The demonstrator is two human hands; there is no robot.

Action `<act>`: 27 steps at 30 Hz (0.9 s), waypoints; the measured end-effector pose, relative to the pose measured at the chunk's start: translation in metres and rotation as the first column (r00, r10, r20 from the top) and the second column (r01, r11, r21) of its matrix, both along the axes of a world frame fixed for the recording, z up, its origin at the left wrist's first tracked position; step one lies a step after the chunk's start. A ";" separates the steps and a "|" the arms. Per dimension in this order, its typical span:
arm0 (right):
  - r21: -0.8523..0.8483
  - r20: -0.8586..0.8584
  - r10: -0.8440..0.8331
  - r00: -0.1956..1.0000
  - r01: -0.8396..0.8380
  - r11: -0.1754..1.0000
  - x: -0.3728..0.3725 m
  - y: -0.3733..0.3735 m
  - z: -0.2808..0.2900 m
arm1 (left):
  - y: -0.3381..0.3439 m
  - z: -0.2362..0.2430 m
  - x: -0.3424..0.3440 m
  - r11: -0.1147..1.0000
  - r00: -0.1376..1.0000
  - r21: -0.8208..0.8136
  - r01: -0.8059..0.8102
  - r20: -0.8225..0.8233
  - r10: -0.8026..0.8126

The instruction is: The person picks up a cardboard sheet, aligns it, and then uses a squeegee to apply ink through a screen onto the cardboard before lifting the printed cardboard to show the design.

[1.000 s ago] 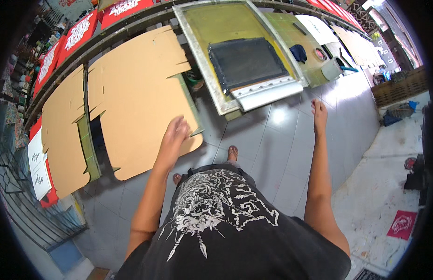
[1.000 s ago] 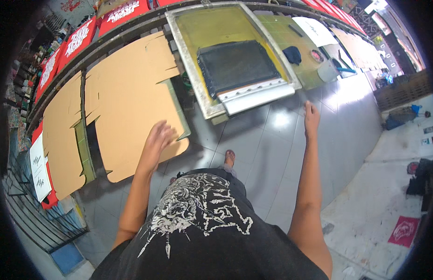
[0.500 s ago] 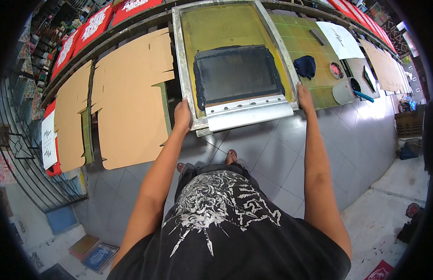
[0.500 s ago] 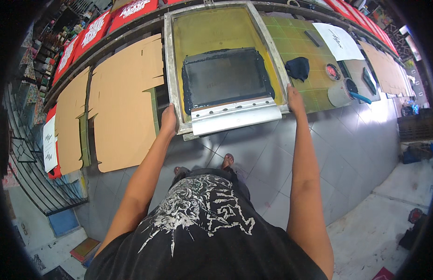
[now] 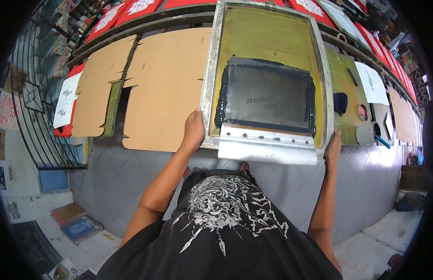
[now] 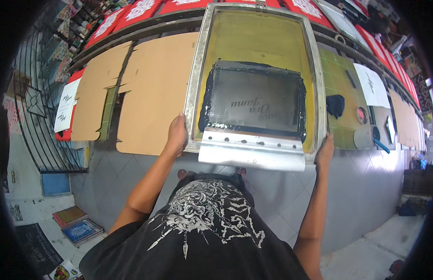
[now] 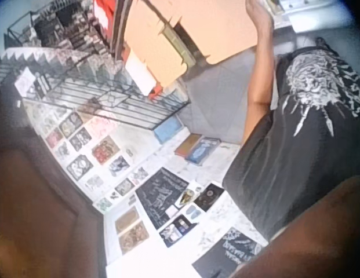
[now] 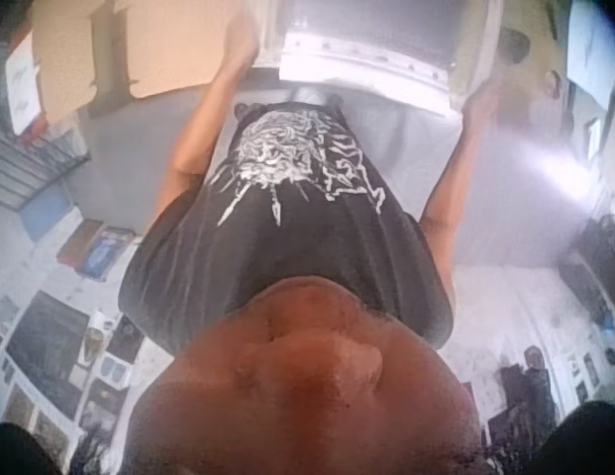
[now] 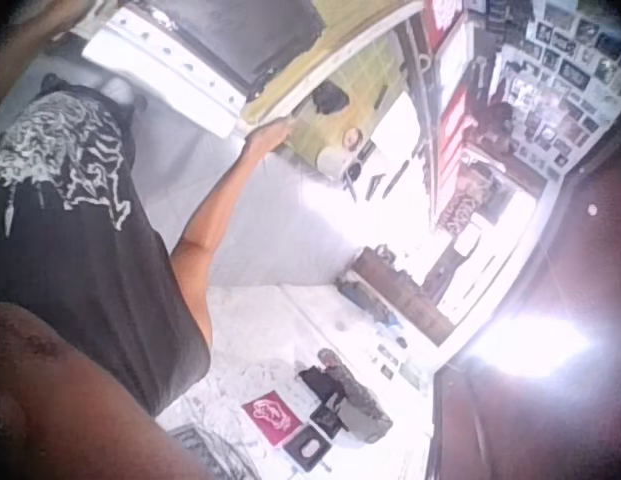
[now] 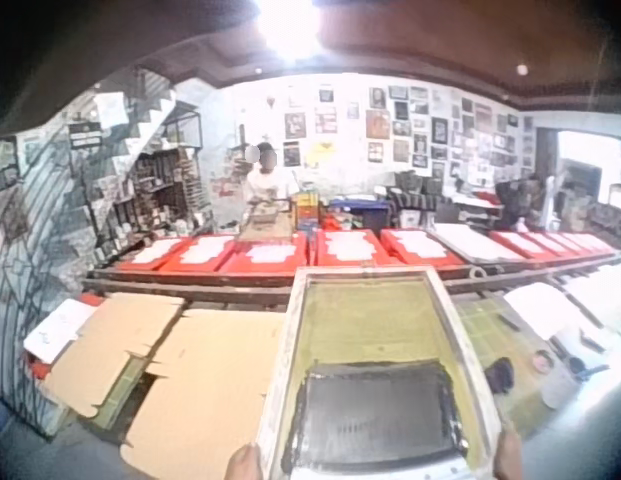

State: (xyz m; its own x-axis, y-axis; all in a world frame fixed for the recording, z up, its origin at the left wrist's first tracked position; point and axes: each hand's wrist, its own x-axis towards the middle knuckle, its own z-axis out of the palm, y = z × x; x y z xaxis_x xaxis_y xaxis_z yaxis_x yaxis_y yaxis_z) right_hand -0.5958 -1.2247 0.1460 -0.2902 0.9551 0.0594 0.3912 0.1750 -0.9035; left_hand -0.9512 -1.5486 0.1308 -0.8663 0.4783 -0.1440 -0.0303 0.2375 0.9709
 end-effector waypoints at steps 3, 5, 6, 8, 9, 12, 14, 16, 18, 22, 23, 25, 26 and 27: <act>-0.058 -0.126 0.009 0.992 -0.017 0.998 -0.037 -0.065 0.006 | -0.070 0.019 -0.032 1.000 0.999 0.005 0.002 -0.048 -0.002; -0.028 -0.079 0.036 0.996 -0.039 0.999 -0.073 -0.113 0.006 | -0.123 0.030 -0.055 0.996 0.999 0.083 -0.018 -0.027 0.021; 0.019 -0.032 0.045 0.998 -0.045 0.999 -0.095 -0.141 0.005 | -0.150 0.027 -0.071 0.998 0.999 0.058 -0.037 -0.009 0.037; 0.100 0.027 0.078 0.997 -0.080 0.992 -0.129 -0.180 -0.013 | -0.204 0.017 -0.106 0.997 0.997 0.014 -0.069 0.034 0.069; 0.134 0.042 0.107 0.993 -0.112 0.985 -0.147 -0.198 -0.020 | -0.227 0.012 -0.120 0.996 0.996 -0.006 -0.093 0.014 0.094; 0.023 0.011 0.146 0.989 -0.147 0.989 -0.196 -0.248 -0.030 | -0.285 -0.006 -0.165 0.994 0.990 0.033 -0.102 0.105 0.098; 0.019 0.008 0.157 0.988 -0.157 0.987 -0.217 -0.269 -0.039 | -0.309 -0.013 -0.188 0.994 0.989 0.036 -0.100 0.114 0.095; -0.004 -0.007 0.169 0.986 -0.169 0.986 -0.235 -0.285 -0.039 | -0.324 -0.020 -0.206 0.995 0.992 -0.049 -0.091 0.077 0.095; -0.014 0.039 0.159 0.987 -0.159 0.987 -0.246 -0.291 -0.040 | -0.330 -0.024 -0.217 0.990 0.994 -0.113 -0.081 0.067 0.089; -0.030 0.070 0.108 0.992 -0.106 0.994 -0.264 -0.301 -0.033 | -0.326 -0.033 -0.236 0.991 0.994 -0.117 -0.064 0.078 0.073; -0.033 0.071 0.109 0.992 -0.107 0.994 -0.266 -0.301 -0.037 | -0.326 -0.036 -0.240 0.993 0.995 -0.099 -0.059 0.080 0.067; -0.041 0.072 0.112 0.991 -0.109 0.993 -0.269 -0.295 -0.046 | -0.325 -0.042 -0.246 0.996 0.993 -0.067 -0.061 0.097 0.067; -0.026 0.077 0.116 0.990 -0.114 0.993 -0.272 -0.296 -0.046 | -0.323 -0.041 -0.249 0.997 0.992 -0.053 -0.061 0.104 0.066; -0.010 0.082 0.120 0.989 -0.119 0.993 -0.274 -0.296 -0.046 | -0.322 -0.040 -0.251 0.995 0.994 -0.085 -0.060 0.089 0.068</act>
